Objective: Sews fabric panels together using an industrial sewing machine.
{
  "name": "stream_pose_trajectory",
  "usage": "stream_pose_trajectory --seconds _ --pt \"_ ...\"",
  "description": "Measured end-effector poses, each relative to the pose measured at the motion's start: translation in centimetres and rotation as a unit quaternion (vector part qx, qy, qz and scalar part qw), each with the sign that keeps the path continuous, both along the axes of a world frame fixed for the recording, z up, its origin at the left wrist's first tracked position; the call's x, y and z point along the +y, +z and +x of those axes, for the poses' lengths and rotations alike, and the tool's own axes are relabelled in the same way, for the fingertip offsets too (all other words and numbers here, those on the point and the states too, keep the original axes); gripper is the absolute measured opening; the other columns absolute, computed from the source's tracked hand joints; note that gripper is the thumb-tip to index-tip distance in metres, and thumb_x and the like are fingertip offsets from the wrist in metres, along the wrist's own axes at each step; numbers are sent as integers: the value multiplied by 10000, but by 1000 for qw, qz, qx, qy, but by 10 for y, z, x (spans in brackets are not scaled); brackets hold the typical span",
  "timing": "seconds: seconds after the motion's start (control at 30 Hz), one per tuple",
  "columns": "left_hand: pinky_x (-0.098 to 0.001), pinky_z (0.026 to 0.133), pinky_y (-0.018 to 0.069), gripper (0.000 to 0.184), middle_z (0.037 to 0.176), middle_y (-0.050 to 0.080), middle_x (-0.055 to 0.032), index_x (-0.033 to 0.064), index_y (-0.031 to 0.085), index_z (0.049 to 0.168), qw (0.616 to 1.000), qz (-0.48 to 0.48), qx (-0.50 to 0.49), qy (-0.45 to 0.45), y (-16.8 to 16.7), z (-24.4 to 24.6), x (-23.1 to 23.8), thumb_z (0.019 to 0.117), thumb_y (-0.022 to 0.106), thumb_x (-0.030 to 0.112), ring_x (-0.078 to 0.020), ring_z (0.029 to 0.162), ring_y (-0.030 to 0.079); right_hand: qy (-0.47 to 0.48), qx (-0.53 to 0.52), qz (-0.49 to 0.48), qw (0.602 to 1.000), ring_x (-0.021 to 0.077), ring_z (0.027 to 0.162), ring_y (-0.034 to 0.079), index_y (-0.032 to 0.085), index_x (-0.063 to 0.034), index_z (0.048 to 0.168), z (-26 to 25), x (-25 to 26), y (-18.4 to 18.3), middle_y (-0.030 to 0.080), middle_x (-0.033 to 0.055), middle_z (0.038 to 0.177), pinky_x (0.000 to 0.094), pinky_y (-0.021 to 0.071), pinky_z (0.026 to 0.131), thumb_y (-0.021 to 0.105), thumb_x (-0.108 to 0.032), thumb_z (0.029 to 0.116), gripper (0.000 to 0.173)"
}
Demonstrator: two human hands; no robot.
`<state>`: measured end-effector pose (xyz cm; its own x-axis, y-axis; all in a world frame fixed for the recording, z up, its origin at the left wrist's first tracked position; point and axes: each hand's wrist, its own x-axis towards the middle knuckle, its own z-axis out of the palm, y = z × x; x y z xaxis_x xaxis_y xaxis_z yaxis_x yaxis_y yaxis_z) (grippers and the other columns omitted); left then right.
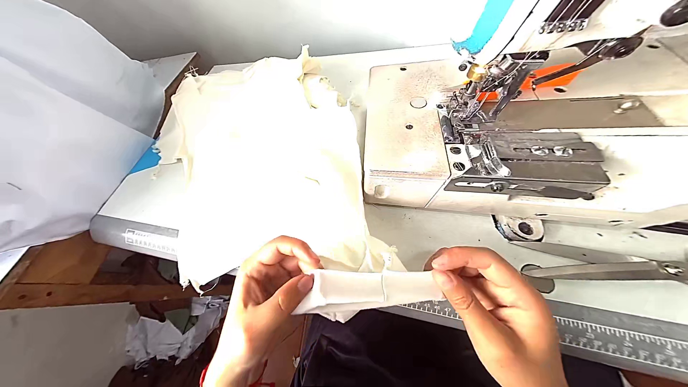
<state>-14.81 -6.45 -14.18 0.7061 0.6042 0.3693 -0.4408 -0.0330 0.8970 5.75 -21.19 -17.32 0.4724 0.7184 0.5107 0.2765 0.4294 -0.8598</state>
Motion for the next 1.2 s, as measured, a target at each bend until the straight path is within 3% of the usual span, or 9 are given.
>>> stream_pose_trajectory --seconds 0.27,0.4,0.57,0.67,0.73,0.87,0.97,1.07,1.2 --pt "-159 827 475 269 917 641 56 241 757 1136 874 405 183 199 7 -10 -12 946 729 430 -4 912 597 -82 -209 -19 974 -16 925 536 717 -285 1258 1 -3 -16 561 -12 988 73 422 815 672 -317 1003 261" --pt "-132 757 423 160 838 552 -26 189 757 1114 796 474 210 314 -4 -2 -28 1010 647 244 -50 805 539 -128 -256 -44 957 31 889 540 730 -202 1234 -7 -1 -14 556 47 951 74 420 817 561 -212 1055 246" --pt "-254 1033 521 209 1183 733 55 202 734 1146 868 390 94 291 1 31 -11 1074 541 241 -80 1175 657 -96 -216 -100 967 126 759 651 773 -48 1029 -21 -2 4 702 93 776 187 504 741 604 -187 1013 219" --pt "-166 817 582 203 939 738 89 176 714 1067 907 323 21 268 22 79 -3 1074 524 248 4 900 700 -40 -54 -107 992 75 763 674 747 48 979 -28 4 20 725 109 801 181 531 740 631 -105 998 194" --pt "-101 718 496 168 887 665 30 91 695 1065 834 448 44 320 46 108 5 1052 537 148 28 801 616 -1 70 -107 992 5 738 694 715 41 972 -25 8 30 743 26 808 177 579 705 573 -71 1024 189" --pt "-330 650 546 148 895 732 -80 67 783 976 714 608 183 297 79 163 36 980 661 150 -183 780 701 -13 159 -82 984 -25 654 658 678 -42 938 -6 19 43 723 -66 757 150 546 610 499 -125 1068 236" --pt "-494 662 535 133 894 726 -72 103 789 917 764 539 296 196 89 196 60 949 714 208 -239 797 693 -76 127 -37 988 -13 627 642 684 -52 902 9 27 44 704 -60 714 138 528 589 499 -146 1068 266" --pt "-418 699 506 126 821 705 -23 95 778 883 832 461 290 108 93 223 85 871 770 220 -141 774 650 -125 109 -16 986 -11 618 644 673 -59 868 15 30 42 698 -62 696 133 532 584 498 -145 1069 280" --pt "-371 667 484 206 795 650 -25 65 686 963 831 401 365 123 104 235 77 834 800 178 -124 728 612 -144 120 -30 982 -15 595 644 672 -65 846 20 35 41 706 -61 683 132 527 564 506 -148 1065 286"
